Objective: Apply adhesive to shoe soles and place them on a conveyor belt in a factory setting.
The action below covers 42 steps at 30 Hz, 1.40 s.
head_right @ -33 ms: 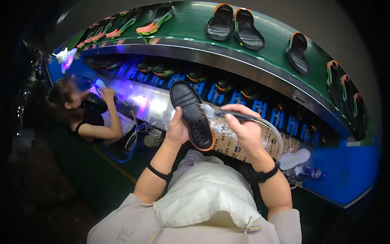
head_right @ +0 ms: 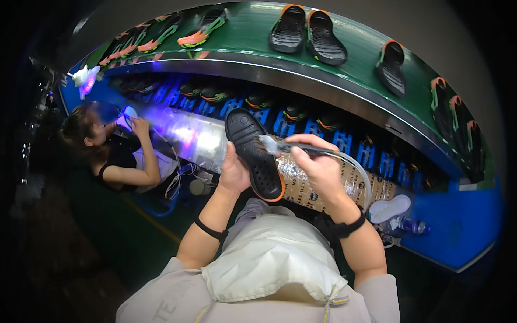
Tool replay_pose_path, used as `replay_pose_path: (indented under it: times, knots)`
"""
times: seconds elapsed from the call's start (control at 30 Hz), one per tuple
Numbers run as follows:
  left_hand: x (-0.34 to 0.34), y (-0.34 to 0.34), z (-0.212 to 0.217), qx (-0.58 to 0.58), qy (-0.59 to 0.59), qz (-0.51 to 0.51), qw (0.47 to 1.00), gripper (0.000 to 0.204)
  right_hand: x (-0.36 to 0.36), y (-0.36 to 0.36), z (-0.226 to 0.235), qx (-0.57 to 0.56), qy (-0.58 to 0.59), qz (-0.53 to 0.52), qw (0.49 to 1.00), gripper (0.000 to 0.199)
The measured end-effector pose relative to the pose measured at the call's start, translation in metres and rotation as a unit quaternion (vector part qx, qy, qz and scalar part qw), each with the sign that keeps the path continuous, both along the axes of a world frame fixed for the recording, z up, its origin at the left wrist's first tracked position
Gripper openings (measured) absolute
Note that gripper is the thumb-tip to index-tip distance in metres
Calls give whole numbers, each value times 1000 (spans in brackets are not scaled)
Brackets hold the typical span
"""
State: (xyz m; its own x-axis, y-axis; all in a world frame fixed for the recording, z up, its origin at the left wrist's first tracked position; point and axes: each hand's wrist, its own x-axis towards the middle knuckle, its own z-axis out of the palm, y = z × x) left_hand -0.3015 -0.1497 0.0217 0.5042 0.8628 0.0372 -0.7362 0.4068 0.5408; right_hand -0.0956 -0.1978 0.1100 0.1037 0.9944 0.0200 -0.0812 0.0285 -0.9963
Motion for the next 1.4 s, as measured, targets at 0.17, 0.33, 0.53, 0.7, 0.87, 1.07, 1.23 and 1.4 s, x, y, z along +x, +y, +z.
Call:
replay_pose_path:
  times: [0.17,0.33,0.53,0.7,0.87,1.07,1.23,1.4]
  knots:
    - [10,-15,5,-67,-34,-29,997,93,-20,26,-3,-14,16,6,1000,19]
    - [21,-15,7,-51,35,13,998,81,-28,23,-6,2,-79,-13,997,20]
    - [-2,16,-13,-24,63,-16,998,88,-1,-6,6,129,-350,175,911,25]
    - [3,10,6,-63,52,-35,996,88,11,-1,21,135,-245,160,947,20]
    - [39,-13,24,-100,-2,29,995,76,-15,21,17,122,-117,-51,984,22]
    - [37,-11,13,-54,-4,5,999,76,-11,24,9,259,-165,110,945,23]
    - [43,-11,28,-96,0,41,995,76,-4,33,5,261,-184,-53,946,25]
    - [38,-4,15,-27,23,50,998,73,12,25,12,353,-240,162,890,29]
